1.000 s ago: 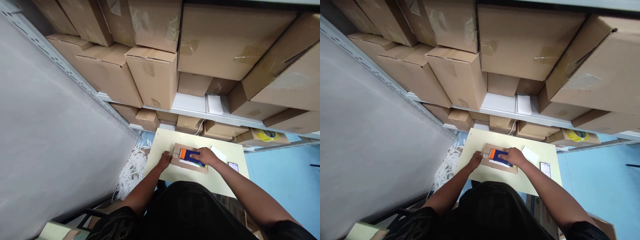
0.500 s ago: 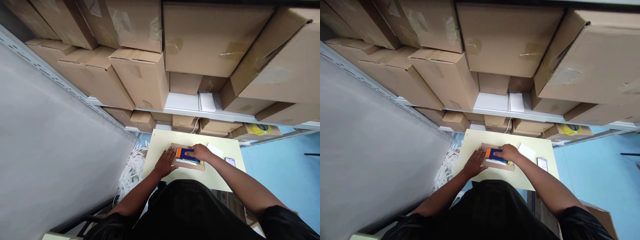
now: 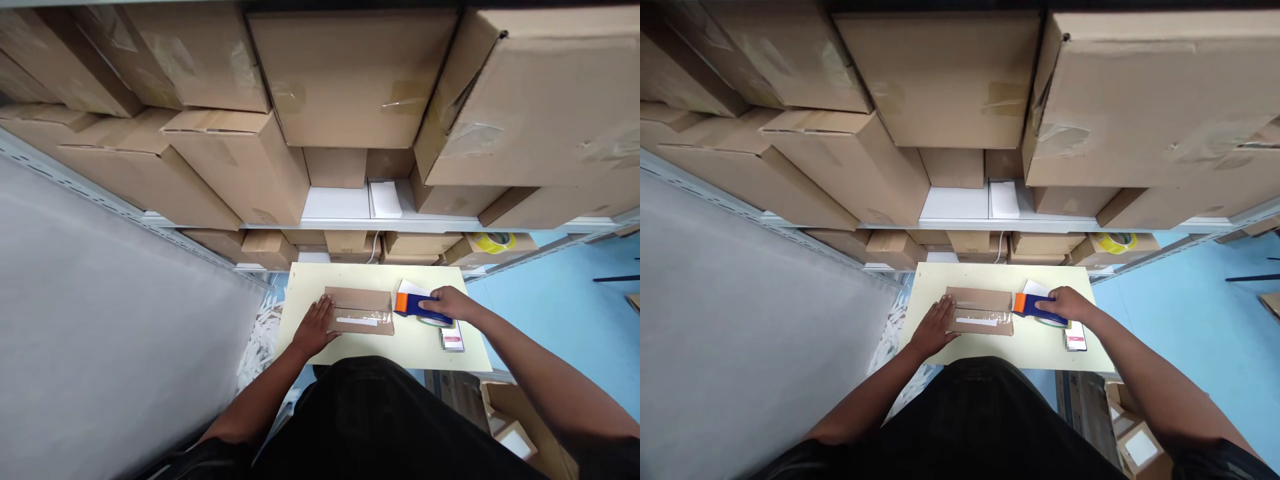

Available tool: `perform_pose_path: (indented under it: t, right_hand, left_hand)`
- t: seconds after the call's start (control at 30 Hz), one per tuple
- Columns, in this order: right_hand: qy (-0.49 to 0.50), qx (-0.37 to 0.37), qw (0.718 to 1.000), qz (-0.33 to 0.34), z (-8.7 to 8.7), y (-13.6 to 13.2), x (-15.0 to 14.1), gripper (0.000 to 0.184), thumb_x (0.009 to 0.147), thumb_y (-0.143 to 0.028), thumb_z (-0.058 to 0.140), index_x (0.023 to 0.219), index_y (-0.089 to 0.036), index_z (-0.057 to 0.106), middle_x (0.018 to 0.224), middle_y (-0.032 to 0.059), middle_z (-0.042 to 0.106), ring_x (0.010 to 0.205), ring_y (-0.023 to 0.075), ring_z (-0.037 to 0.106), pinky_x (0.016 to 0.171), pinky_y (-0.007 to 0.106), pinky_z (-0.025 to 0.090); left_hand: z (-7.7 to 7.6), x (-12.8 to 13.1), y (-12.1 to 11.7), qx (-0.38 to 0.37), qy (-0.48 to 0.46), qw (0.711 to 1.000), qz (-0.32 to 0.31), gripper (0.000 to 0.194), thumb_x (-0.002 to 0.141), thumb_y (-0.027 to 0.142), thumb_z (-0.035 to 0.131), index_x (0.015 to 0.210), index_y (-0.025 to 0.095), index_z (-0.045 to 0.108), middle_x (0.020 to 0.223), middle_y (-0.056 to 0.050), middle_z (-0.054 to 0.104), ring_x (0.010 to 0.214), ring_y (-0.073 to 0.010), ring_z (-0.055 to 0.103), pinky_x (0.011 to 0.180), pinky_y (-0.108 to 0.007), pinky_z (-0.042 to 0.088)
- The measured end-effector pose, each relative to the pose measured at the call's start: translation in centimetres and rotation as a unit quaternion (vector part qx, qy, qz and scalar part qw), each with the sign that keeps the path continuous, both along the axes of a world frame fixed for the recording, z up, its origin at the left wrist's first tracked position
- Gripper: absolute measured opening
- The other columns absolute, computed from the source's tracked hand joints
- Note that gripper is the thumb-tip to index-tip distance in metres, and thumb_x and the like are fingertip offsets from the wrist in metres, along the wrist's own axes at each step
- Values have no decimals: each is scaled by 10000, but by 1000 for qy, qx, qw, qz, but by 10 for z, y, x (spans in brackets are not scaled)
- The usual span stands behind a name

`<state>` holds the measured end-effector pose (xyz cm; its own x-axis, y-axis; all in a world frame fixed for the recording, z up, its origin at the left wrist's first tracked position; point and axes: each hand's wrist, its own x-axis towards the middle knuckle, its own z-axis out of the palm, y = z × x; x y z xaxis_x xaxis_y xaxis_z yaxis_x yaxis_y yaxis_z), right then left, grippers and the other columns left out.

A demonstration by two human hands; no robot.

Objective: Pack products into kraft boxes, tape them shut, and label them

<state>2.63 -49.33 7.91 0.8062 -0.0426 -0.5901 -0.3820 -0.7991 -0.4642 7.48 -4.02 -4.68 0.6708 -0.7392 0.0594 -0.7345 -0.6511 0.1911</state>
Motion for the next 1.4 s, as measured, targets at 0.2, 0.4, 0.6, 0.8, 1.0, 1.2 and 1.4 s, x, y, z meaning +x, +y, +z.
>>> perform_pose_path:
  t: [0.2,0.4,0.6,0.8,1.0,1.2,1.4]
  right_hand:
    - [21,-5,1000,-15,-11,-47,-27,588,754,-784,650,641,-208,678,608,53,683,603,199,633,569,302,410]
    - [38,-45,997,51,-46,-31,-13,569,778,-760,652,670,-203,696,673,86,707,626,213,635,595,307,401]
    - [57,-16,998,32,-83,-5,17,570,712,-754,726,687,-185,721,699,94,725,634,226,648,602,311,416]
    - [185,145,956,-175,-119,-1,15,475,702,-618,819,716,-154,718,731,86,745,664,214,670,662,306,531]
    - [203,237,888,-338,-138,18,-58,404,892,-546,655,904,-148,726,902,108,785,753,203,723,718,295,581]
    - [116,22,954,-276,-139,47,-119,503,952,-585,483,767,-171,702,807,128,765,773,270,736,692,331,526]
    - [-51,-206,969,-129,-150,83,-115,443,1008,-484,407,1036,-171,719,1000,174,750,979,310,707,825,376,480]
  left_hand:
    - [2,0,2,-11,13,1000,2,954,960,676,510,1668,138,167,1697,-180,251,1581,-337,215,1275,-500,241]
    - [4,2,2,0,16,1000,1,967,956,647,545,1669,129,147,1699,-188,233,1585,-340,198,1272,-507,251]
    - [6,0,0,2,12,1000,-1,971,958,647,537,1667,112,147,1701,-184,235,1590,-338,175,1275,-500,251]
    - [1,-1,-1,-9,-7,1000,2,966,968,648,513,1671,117,117,1701,-187,234,1590,-333,178,1267,-496,269]
    - [0,0,0,-8,-13,1000,-7,996,963,656,519,1671,107,83,1702,-197,223,1593,-334,156,1269,-499,267]
    - [-2,-1,-1,-25,11,1000,-1,989,959,656,530,1668,111,107,1705,-204,200,1594,-333,147,1270,-504,269]
    - [-6,-2,-1,-80,49,996,11,981,927,567,646,1666,162,143,1717,-206,152,1587,-375,157,1257,-576,276]
